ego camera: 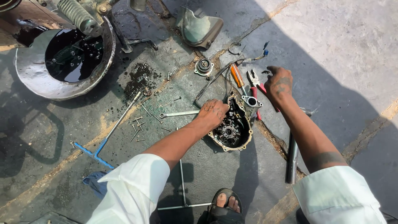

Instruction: Repairing and cleaning internal engine components of a motorcycle.

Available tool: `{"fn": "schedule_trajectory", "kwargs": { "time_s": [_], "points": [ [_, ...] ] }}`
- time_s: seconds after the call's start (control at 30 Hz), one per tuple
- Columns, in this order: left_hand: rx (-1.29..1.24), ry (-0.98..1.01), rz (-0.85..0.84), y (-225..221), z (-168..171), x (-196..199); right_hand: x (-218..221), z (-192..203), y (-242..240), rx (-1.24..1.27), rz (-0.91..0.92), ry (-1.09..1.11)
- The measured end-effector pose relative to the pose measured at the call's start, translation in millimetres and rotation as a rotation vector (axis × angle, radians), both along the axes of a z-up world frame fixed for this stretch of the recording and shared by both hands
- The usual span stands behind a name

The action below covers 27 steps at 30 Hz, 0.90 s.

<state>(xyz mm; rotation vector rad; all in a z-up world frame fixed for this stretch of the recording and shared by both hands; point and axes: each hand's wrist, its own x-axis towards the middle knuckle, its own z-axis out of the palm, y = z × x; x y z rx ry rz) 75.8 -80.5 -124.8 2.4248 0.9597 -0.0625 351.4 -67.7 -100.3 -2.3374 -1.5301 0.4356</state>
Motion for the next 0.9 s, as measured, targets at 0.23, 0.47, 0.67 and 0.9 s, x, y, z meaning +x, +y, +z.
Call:
{"fn": "schedule_trajectory", "kwargs": {
  "time_s": [0.23, 0.47, 0.67, 0.9],
  "points": [
    [0.172, -0.121, -0.075, -6.9, 13.0, -8.3, -70.5, 10.7, -70.0, -0.226, 0.448, 0.190],
    [0.046, -0.072, 0.026, 11.6, 11.4, -33.6, -108.5, 34.1, -112.0, -0.415, 0.822, 0.012],
    [0.151, -0.127, 0.041, 13.9, 4.8, -20.4, -51.7, 4.0, -36.3, -0.194, 0.521, -0.125],
    [0.202, -0.046, -0.072, 22.4, 5.6, -1.0, -78.8, -0.7, 15.2, -0.386, 0.461, -0.093]
  ]
}}
